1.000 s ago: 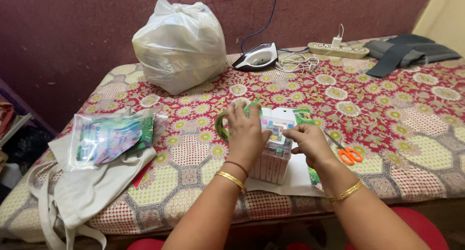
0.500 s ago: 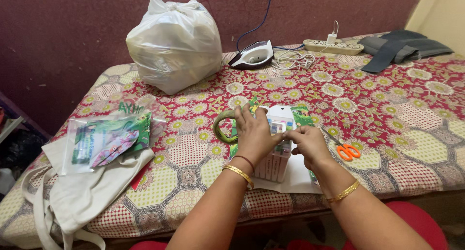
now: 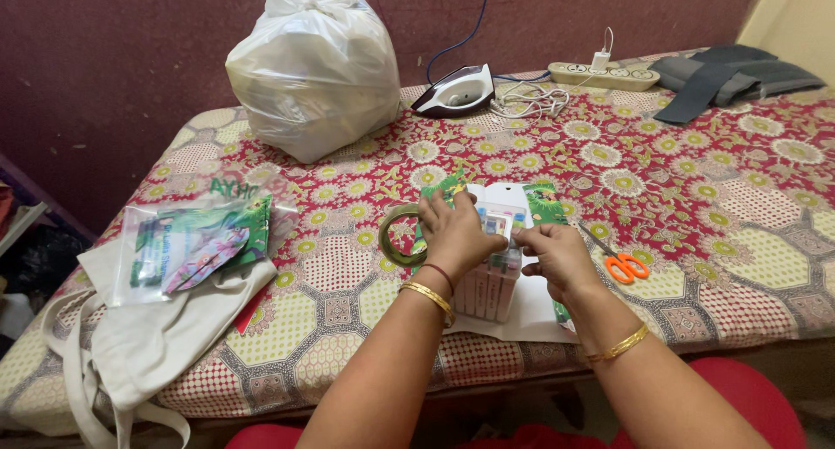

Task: The person wraps a small box of crayons in green patterned paper. They tear and cut pieces of green tape, then use the tape to secure the paper around the box. The person folds the paper edges and presses the tape to hold the package together.

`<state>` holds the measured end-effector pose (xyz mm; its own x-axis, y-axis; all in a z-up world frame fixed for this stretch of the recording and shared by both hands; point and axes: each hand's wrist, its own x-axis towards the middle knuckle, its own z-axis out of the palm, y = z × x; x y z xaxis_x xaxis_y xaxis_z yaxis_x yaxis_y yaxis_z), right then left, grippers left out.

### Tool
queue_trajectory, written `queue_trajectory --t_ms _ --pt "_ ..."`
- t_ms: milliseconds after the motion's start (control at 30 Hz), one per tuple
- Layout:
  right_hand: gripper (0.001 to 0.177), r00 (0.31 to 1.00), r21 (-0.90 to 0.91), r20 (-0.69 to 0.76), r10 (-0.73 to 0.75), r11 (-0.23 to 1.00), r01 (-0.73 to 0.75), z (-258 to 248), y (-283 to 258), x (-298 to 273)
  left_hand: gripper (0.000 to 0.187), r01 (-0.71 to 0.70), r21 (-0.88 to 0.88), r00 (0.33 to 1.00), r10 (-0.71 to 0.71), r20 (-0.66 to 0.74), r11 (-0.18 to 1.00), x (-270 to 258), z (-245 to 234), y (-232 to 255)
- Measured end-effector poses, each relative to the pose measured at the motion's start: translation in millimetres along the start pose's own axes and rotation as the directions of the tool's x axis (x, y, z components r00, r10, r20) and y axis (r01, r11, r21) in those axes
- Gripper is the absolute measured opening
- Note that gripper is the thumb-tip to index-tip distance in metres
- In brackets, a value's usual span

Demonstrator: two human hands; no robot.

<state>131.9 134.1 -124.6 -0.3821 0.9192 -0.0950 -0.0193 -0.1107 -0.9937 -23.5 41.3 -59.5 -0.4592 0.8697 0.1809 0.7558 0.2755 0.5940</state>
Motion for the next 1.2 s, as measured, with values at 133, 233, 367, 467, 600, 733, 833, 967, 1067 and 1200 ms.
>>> queue_trajectory --t_ms 133,233,367,467,600,733,833,967,1067,1200 --pt "0.021 1.000 0.022 0.012 -0.008 1.000 0.008 -2 1 -2 0.101 0.018 0.018 1.000 -0.018 0.022 1.000 1 0 3" --pt "0.022 1.000 0.015 0.015 -0.020 1.000 0.020 -3 2 -5 0.101 0.042 0.009 0.998 -0.042 0.049 0.999 1 0 6" --pt "0.024 1.000 0.018 0.010 -0.017 1.000 0.017 -1 -1 -10 0.103 0.058 0.014 0.996 -0.059 0.067 0.998 1 1 7" --pt "0.036 0.998 0.105 0.015 0.062 0.993 -0.063 -2 -3 -13 0.106 0.066 0.020 0.995 -0.067 0.070 0.998 1 1 6" --pt "0.032 0.998 0.085 0.015 0.056 0.995 -0.057 -1 0 -12 0.104 0.065 0.030 0.996 -0.067 0.064 0.997 -1 5 6" --pt "0.027 1.000 0.084 0.027 -0.016 0.996 0.013 0 8 -8 0.104 0.071 0.037 0.997 -0.071 -0.011 0.997 -5 8 7" --pt "0.022 0.996 0.032 0.032 -0.080 0.996 0.079 0 15 -10 0.102 0.070 0.057 0.996 -0.067 -0.063 0.996 -10 11 7" --pt "0.025 0.989 0.003 0.084 -0.123 0.992 0.124 -6 15 -20 0.100 0.055 0.070 0.994 -0.048 -0.099 0.996 -17 15 6" --pt "0.035 0.972 -0.037 0.068 -0.226 0.973 0.229 -8 0 -24 0.098 0.027 0.071 0.993 -0.018 -0.118 0.997 -13 10 7" --pt "0.032 0.772 -0.432 0.074 -0.632 0.677 0.595 3 -12 -33 0.092 -0.035 0.069 0.990 0.044 -0.135 0.997 -14 11 10"
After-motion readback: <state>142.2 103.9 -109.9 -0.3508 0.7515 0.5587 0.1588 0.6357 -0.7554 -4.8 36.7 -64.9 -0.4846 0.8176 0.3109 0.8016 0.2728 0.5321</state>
